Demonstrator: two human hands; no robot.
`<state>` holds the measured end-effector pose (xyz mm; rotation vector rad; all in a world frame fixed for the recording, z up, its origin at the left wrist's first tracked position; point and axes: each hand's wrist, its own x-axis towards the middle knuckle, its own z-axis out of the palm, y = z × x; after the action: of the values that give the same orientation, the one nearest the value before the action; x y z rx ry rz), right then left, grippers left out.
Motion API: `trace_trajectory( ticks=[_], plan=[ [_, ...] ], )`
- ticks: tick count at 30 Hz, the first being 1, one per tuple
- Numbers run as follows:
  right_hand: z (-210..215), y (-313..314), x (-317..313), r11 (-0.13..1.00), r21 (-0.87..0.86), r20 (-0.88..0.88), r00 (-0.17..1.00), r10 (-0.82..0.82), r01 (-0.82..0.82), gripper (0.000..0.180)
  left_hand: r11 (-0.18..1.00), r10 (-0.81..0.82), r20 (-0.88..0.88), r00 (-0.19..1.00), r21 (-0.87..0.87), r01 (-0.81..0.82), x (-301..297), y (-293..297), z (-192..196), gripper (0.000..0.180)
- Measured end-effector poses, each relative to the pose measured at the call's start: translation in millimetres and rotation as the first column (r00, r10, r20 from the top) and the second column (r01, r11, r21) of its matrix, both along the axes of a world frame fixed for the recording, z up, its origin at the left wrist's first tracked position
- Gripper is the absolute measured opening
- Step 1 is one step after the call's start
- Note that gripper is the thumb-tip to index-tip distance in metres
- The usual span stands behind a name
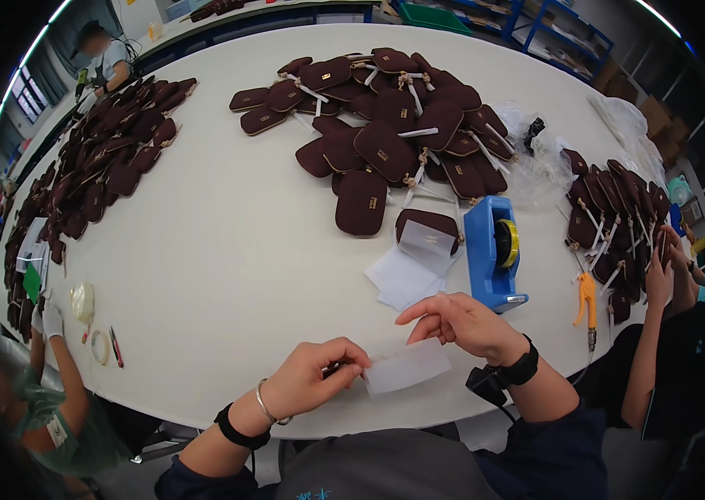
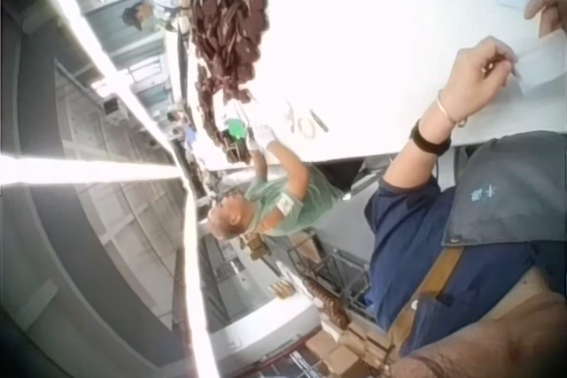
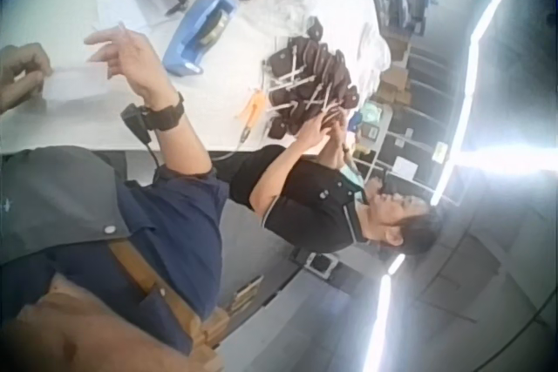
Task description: The person inserts a white paper insert into a maroon zippered pouch and places it on a pile of finished items. They repeat this process for multiple pouches, handling them one at a time. Other workers are visible in the background performing similar assembly tasks.
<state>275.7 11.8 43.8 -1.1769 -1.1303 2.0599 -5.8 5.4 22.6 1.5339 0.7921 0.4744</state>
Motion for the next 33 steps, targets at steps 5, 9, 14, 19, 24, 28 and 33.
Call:
trace_trajectory(
  ticks=[5, 9, 14, 19, 24, 28, 33],
  plan=[
    [1.5, 2.2, -12.7, 0.961, 0.029, 0.187, 0.946, 0.265, -0.275, 0.023, 0.987, -0.032, -0.002, 0.999, 0.160, 0.032, 3.3, -1.4, -2.0, 0.013],
    [-4.0, 3.2, -16.3, 0.958, -0.067, 0.141, 0.948, 0.286, -0.279, 0.026, 0.888, 0.058, -0.041, 0.997, 0.458, -0.033, 12.2, -8.0, 2.7, 0.020],
    [-15.0, -2.5, -15.4, 0.963, -0.142, 0.028, 0.972, 0.235, -0.229, 0.025, 0.527, 0.116, -0.161, 0.980, 0.846, 0.076, 9.4, -16.2, -2.3, 0.023],
    [-14.8, 1.8, -14.1, 0.960, -0.091, 0.072, 0.960, 0.272, -0.265, 0.026, 0.262, 0.160, -0.220, 0.962, 0.949, 0.174, 8.8, -20.2, 2.7, 0.018],
    [-4.0, 6.4, -12.8, 0.946, -0.014, 0.180, 0.930, 0.321, -0.324, 0.022, 0.225, 0.138, -0.205, 0.969, 0.959, 0.171, 10.6, -17.1, 1.2, 0.021],
    [12.6, 10.7, -13.7, 0.889, 0.148, 0.366, 0.859, 0.357, -0.433, 0.019, 0.313, 0.072, -0.181, 0.981, 0.938, 0.150, 10.6, -11.6, 1.4, 0.022],
    [17.2, 2.8, -15.4, 0.784, 0.396, 0.538, 0.813, 0.223, -0.477, 0.022, 0.564, 0.030, -0.131, 0.991, 0.821, 0.092, 4.4, -9.3, -10.2, 0.027]
  ],
)
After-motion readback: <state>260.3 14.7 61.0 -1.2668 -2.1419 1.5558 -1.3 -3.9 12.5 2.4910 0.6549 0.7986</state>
